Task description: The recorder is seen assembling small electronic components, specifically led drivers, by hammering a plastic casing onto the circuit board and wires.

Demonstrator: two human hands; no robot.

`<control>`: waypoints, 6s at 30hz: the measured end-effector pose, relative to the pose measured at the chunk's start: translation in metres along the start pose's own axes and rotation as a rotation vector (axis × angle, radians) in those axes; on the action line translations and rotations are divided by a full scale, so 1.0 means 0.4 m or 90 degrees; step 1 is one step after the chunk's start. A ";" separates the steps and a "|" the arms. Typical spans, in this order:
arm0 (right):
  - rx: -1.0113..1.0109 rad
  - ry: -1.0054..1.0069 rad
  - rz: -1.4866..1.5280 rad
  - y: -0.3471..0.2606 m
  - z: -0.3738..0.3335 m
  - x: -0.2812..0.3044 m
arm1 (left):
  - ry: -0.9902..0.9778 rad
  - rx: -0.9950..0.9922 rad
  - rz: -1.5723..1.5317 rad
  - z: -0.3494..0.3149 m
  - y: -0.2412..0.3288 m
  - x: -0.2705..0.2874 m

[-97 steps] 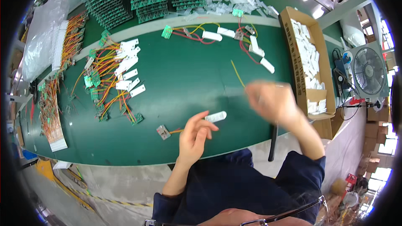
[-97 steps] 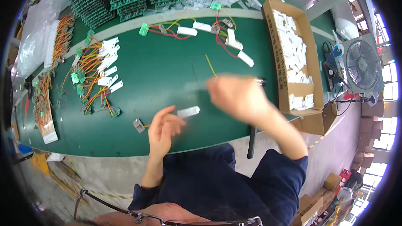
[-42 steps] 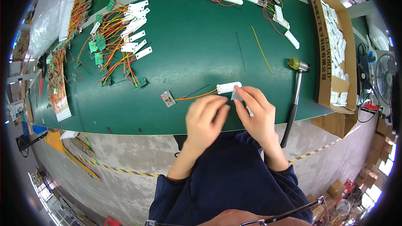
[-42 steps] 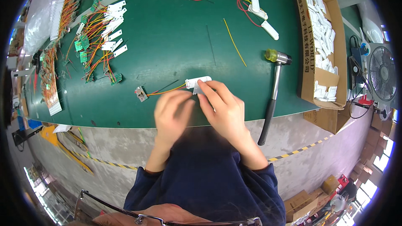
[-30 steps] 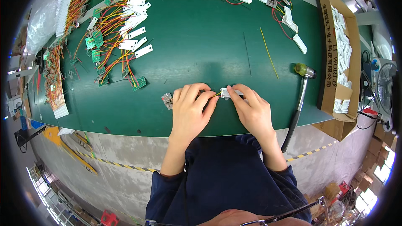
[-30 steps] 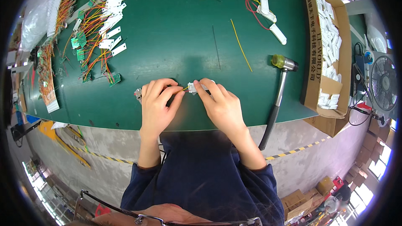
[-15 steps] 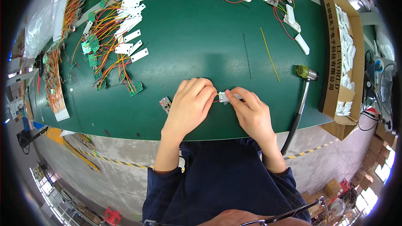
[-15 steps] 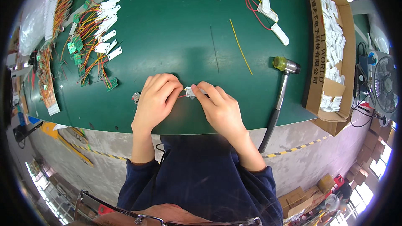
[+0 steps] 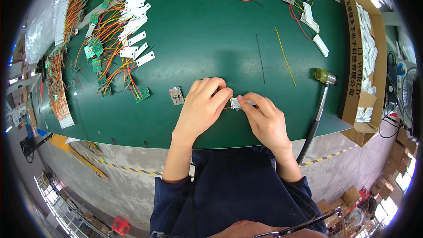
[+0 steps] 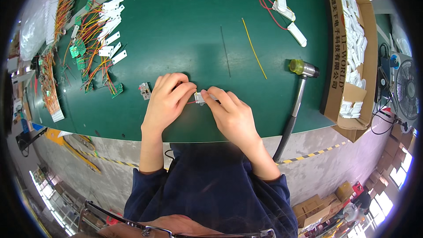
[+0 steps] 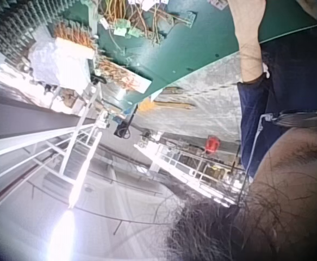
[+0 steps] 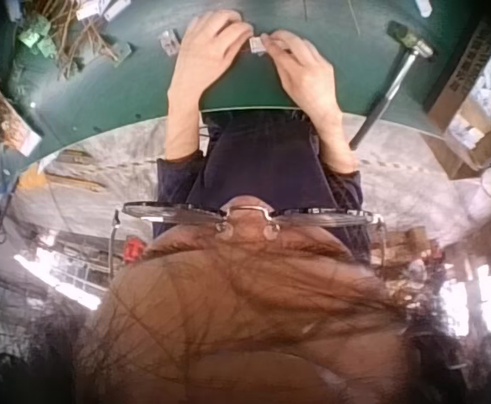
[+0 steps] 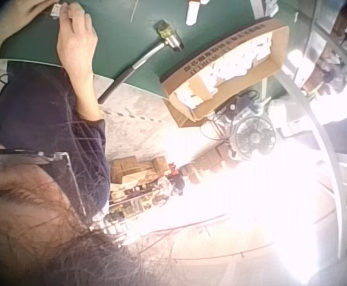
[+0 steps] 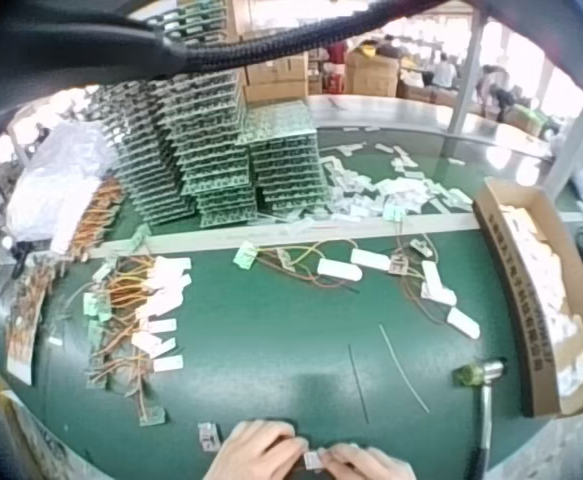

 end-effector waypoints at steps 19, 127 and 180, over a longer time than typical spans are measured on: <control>-0.086 -0.001 0.140 0.017 0.009 -0.005 | 0.007 -0.001 0.011 -0.004 -0.002 0.004; -0.105 -0.053 0.107 0.026 0.021 -0.009 | 0.140 0.100 0.021 -0.090 0.066 0.001; -0.110 -0.031 0.168 0.038 0.026 -0.012 | 0.096 0.141 0.025 -0.099 0.059 -0.005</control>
Point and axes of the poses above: each hand's wrist, its own z-axis towards the middle knuckle, its own x-axis out of the back of the hand, y = z × x, the point moved 9 cm from there along z, towards the middle knuckle, and after that the axes turned 4 degrees about -x, right-handed, at the moved point
